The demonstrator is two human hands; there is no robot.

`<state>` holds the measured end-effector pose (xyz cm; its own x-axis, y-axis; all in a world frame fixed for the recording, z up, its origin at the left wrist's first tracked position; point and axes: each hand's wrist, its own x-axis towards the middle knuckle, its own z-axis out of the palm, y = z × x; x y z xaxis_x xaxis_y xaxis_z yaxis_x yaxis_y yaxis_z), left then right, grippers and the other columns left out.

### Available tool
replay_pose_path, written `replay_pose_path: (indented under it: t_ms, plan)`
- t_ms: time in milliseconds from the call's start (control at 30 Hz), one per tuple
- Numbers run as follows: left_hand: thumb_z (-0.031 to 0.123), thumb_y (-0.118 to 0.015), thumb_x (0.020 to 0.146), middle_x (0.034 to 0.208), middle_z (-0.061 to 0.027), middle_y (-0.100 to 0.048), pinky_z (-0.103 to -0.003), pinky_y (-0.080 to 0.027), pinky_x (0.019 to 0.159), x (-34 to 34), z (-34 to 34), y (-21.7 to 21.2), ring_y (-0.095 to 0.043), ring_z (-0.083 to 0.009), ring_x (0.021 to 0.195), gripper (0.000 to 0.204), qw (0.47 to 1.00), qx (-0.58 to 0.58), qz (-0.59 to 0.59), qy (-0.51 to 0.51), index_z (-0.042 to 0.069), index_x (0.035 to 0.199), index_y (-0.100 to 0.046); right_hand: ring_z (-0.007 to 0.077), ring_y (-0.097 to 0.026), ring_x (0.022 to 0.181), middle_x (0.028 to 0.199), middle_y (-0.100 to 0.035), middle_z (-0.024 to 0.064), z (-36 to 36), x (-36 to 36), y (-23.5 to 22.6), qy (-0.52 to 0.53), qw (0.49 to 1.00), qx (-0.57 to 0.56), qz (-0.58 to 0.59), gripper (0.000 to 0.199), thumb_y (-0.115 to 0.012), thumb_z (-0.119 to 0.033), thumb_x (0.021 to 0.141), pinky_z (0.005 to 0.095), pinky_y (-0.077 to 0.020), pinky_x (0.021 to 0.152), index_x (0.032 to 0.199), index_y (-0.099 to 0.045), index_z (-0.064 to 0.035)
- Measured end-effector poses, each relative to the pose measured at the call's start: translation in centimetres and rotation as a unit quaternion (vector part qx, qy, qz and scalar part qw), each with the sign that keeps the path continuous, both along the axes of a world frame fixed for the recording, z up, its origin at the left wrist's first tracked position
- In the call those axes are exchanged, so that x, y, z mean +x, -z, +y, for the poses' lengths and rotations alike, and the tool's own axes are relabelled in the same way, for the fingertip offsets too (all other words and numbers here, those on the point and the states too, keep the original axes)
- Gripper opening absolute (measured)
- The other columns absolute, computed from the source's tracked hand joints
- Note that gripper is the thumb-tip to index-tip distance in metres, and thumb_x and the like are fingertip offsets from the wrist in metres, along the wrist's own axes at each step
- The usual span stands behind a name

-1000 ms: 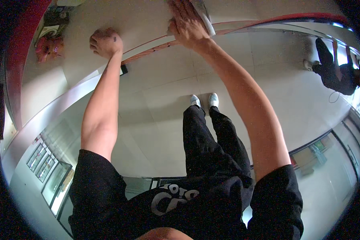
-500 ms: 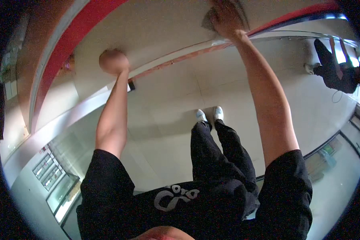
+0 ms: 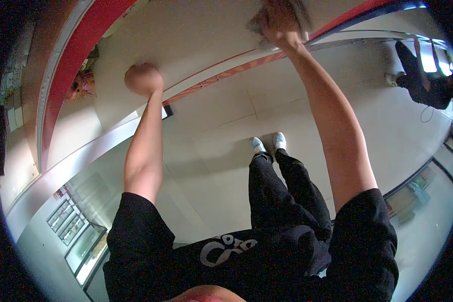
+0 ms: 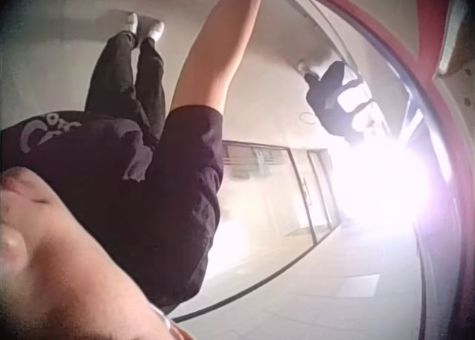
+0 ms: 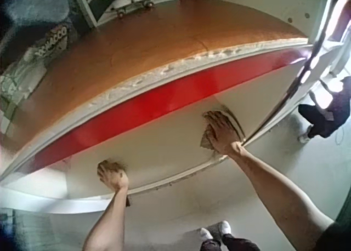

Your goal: Wiping down shelves and storage lockers using a cloth and sponge.

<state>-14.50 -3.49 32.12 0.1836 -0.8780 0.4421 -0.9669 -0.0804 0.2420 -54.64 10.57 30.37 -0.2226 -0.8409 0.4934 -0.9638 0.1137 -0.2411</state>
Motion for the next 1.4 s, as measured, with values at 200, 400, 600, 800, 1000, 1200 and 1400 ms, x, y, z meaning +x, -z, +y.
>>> replay_pose_path:
  t_ms: [200, 400, 600, 800, 1000, 1200, 1400]
  plan:
    - [0.029, -0.058, 0.091, 0.13, -0.0179, -0.059, -0.049, -0.043, 0.098, 0.1, 0.3, 0.5, -0.052, -0.0376, 0.12, 0.038, 1.0, 0.013, -0.008, -0.003, 0.004, 0.12, -0.059, 0.0328, -0.037, 0.149, 0.162, -0.042, 0.0108, 2.5, 3.4, -1.3, -0.079, 0.997, 0.001, -0.024, 0.059, -0.048, -0.029, 0.101, 0.0463, -0.0305, 0.123, 0.157, -0.041, -0.0116]
    - [0.029, -0.057, 0.092, 0.13, -0.0175, -0.059, -0.049, -0.042, 0.098, -0.2, -0.1, 1.3, -0.052, -0.0375, 0.12, 0.038, 1.0, 0.01, -0.006, 0.006, 0.004, 0.12, -0.06, 0.0354, -0.025, 0.155, 0.168, -0.029, 0.012, 1.0, 0.0, -1.4, -0.137, 0.985, 0.089, -0.057, 0.071, -0.046, -0.043, 0.1, 0.0483, -0.0236, 0.126, 0.162, -0.03, -0.0124]
    - [0.029, -0.056, 0.093, 0.13, -0.0169, -0.059, -0.048, -0.042, 0.099, 1.7, -0.3, 1.3, -0.052, -0.0371, 0.12, 0.038, 0.999, 0.017, -0.036, 0.022, 0.004, 0.121, -0.06, 0.0453, -0.033, 0.147, 0.16, -0.036, 0.024, -2.6, 1.2, -4.0, -0.114, 0.931, 0.312, -0.154, 0.067, -0.049, -0.031, 0.097, 0.0532, -0.0277, 0.122, 0.157, -0.037, -0.004]
    - [0.031, -0.062, 0.088, 0.131, -0.017, -0.057, -0.047, -0.042, 0.098, 1.0, -0.3, 1.1, -0.052, -0.0372, 0.118, 0.047, 0.997, 0.048, -0.052, 0.012, 0.004, 0.126, -0.057, 0.0457, -0.021, 0.153, 0.166, -0.022, 0.025, -3.1, 0.6, -1.6, -0.09, 0.978, 0.184, -0.042, 0.072, -0.042, -0.038, 0.1, 0.0549, -0.0174, 0.125, 0.161, -0.026, -0.0027]
    - [0.031, -0.059, 0.091, 0.13, -0.0179, -0.058, -0.048, -0.042, 0.099, 0.8, 0.3, 1.2, -0.051, -0.0369, 0.12, 0.042, 0.999, 0.013, -0.034, 0.022, 0.003, 0.122, -0.059, 0.0451, -0.012, 0.157, 0.17, -0.012, 0.0251, -4.3, 1.4, -4.8, -0.084, 0.914, 0.379, 0.113, 0.077, -0.037, -0.045, 0.102, 0.0562, -0.0125, 0.126, 0.163, -0.016, -0.0017]
    - [0.031, -0.056, 0.093, 0.129, -0.0184, -0.059, -0.048, -0.041, 0.101, 0.7, -0.1, 1.4, -0.051, -0.037, 0.121, 0.04, 0.999, 0.011, -0.045, 0.024, 0.001, 0.12, -0.061, 0.0436, -0.004, 0.159, 0.171, -0.007, 0.0247, -0.9, -0.6, -2.0, -0.047, 0.948, 0.312, -0.027, 0.081, -0.034, -0.048, 0.104, 0.0555, -0.0089, 0.127, 0.166, -0.008, -0.0027]
    - [0.032, -0.056, 0.092, 0.129, -0.0184, -0.059, -0.048, -0.041, 0.1, 0.5, -0.2, 1.2, -0.051, -0.0376, 0.122, 0.041, 0.999, 0.019, -0.022, 0.022, 0.002, 0.12, -0.061, 0.0424, 0.0, 0.16, 0.173, -0.003, 0.0229, -5.5, -0.8, -5.0, -0.315, 0.716, 0.555, -0.282, 0.084, -0.034, -0.05, 0.104, 0.0542, -0.0049, 0.128, 0.166, -0.002, -0.0036]
